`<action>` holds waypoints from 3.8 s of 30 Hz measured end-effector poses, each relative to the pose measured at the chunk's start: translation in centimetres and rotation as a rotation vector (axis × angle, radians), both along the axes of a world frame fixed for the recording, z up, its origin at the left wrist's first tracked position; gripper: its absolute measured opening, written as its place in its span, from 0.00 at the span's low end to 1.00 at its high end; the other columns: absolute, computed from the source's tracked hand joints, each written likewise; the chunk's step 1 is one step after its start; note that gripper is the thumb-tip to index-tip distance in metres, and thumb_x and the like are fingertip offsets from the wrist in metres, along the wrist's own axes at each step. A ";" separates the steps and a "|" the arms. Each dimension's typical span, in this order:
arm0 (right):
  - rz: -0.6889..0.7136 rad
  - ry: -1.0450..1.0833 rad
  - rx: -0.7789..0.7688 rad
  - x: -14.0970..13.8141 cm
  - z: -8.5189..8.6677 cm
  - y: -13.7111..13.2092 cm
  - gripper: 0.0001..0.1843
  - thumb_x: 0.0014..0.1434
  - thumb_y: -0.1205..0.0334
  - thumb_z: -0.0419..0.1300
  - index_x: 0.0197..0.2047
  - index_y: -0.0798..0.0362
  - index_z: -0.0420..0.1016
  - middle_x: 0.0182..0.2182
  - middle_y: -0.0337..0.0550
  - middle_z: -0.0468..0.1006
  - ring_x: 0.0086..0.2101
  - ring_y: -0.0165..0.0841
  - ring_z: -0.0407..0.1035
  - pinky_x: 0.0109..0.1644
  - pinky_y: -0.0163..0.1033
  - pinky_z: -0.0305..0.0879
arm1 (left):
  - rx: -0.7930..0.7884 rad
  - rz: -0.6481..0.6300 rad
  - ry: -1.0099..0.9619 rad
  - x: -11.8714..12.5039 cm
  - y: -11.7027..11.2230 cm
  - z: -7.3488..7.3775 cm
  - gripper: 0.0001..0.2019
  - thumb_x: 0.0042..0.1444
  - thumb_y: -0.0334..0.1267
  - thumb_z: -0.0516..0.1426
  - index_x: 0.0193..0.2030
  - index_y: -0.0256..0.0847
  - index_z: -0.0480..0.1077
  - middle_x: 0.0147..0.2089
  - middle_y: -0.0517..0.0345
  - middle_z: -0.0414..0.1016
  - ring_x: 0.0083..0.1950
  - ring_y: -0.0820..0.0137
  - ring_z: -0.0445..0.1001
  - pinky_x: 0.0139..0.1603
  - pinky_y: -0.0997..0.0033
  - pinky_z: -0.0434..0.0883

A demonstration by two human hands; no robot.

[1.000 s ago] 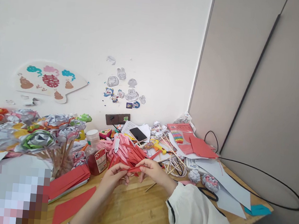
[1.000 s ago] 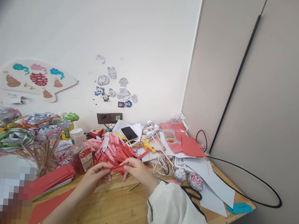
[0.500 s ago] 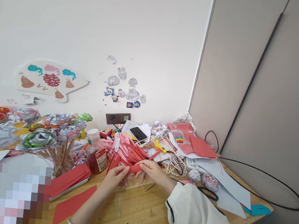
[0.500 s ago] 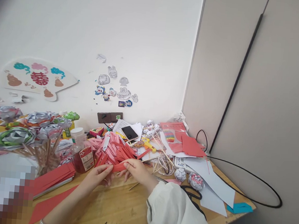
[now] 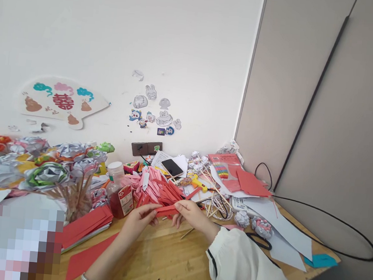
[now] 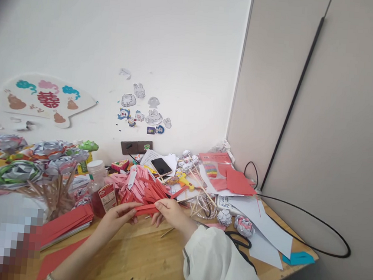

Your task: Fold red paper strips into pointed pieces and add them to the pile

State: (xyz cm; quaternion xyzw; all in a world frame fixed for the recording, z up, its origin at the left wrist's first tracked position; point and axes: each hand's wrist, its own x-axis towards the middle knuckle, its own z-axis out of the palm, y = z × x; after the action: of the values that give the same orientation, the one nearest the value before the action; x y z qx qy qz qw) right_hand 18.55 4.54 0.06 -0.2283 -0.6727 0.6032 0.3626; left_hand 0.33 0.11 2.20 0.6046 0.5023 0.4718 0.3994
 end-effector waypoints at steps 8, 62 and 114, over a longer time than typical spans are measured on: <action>-0.005 0.004 0.017 0.0 0.0 0.1 0.21 0.52 0.48 0.48 0.30 0.61 0.66 0.18 0.40 0.70 0.17 0.25 0.64 0.22 0.31 0.61 | 0.032 -0.008 0.098 -0.2 0.2 -0.6 0.13 0.43 0.41 0.55 0.34 0.36 0.73 0.18 0.61 0.72 0.21 0.73 0.68 0.25 0.75 0.67; -0.015 0.014 -0.022 -0.6 -0.3 -0.3 0.18 0.51 0.49 0.50 0.27 0.58 0.63 0.16 0.37 0.69 0.17 0.25 0.64 0.22 0.31 0.61 | -0.158 -0.053 -0.138 1.4 -0.9 0.8 0.18 0.38 0.43 0.59 0.35 0.34 0.69 0.20 0.59 0.74 0.22 0.71 0.71 0.27 0.71 0.70; 0.079 -0.044 -0.037 -1.3 -1.1 -1.0 0.15 0.49 0.52 0.54 0.28 0.57 0.64 0.18 0.36 0.68 0.18 0.23 0.62 0.22 0.29 0.58 | -0.071 -0.121 -0.128 2.0 -0.6 -1.2 0.14 0.43 0.46 0.56 0.20 0.36 0.65 0.16 0.62 0.69 0.17 0.75 0.68 0.20 0.75 0.66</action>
State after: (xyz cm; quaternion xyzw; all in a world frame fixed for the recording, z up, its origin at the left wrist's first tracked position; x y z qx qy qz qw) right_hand 17.23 3.53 -1.04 -0.2214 -0.6776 0.6243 0.3194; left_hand 2.34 -0.48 1.03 0.5878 0.4548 0.4664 0.4798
